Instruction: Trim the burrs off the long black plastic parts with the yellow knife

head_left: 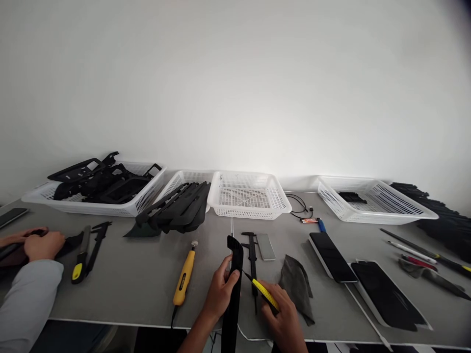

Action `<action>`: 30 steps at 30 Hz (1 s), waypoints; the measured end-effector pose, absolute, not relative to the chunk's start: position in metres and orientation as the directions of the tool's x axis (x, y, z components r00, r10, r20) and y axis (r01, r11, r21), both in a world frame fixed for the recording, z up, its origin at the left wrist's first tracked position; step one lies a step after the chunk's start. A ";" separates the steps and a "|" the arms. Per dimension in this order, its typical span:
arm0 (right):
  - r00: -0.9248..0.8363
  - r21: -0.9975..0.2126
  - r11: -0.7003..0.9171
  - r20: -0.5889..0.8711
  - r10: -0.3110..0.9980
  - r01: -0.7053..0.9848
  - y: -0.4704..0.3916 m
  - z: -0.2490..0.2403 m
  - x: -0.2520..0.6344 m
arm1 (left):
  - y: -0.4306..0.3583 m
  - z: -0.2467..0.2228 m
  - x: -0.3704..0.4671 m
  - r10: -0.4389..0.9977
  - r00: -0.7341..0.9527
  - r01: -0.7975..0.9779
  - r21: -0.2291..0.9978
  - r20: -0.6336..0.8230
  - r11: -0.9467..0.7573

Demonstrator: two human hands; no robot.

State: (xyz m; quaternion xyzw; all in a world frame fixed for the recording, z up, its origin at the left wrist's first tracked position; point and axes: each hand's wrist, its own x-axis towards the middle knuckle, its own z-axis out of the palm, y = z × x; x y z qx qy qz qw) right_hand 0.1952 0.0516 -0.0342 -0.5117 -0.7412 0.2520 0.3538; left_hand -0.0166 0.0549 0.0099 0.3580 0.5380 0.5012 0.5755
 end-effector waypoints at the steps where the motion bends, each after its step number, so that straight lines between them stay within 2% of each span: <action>1: -0.234 -0.724 0.353 0.265 0.935 0.592 0.052 -0.036 0.195 | 0.055 0.010 -0.017 0.961 -0.079 -0.194 0.950 -0.266 0.247; 11: -0.370 -0.621 0.477 0.304 0.878 0.622 0.050 -0.031 0.189 | 0.055 0.018 -0.015 0.959 -0.095 -0.141 0.957 -0.268 0.253; 15: -0.360 -0.607 0.472 0.306 0.881 0.639 0.048 -0.025 0.187 | 0.054 0.023 -0.014 0.964 -0.076 -0.113 0.963 -0.255 0.246; 22: -0.363 -0.577 0.504 0.350 0.864 0.643 0.051 -0.034 0.188 | 0.056 0.007 -0.018 0.959 -0.145 -0.121 0.966 -0.245 0.228; 30: -0.369 -0.567 0.466 0.285 0.885 0.679 0.050 -0.035 0.189 | 0.057 -0.004 -0.021 0.960 -0.204 -0.087 0.980 -0.193 0.179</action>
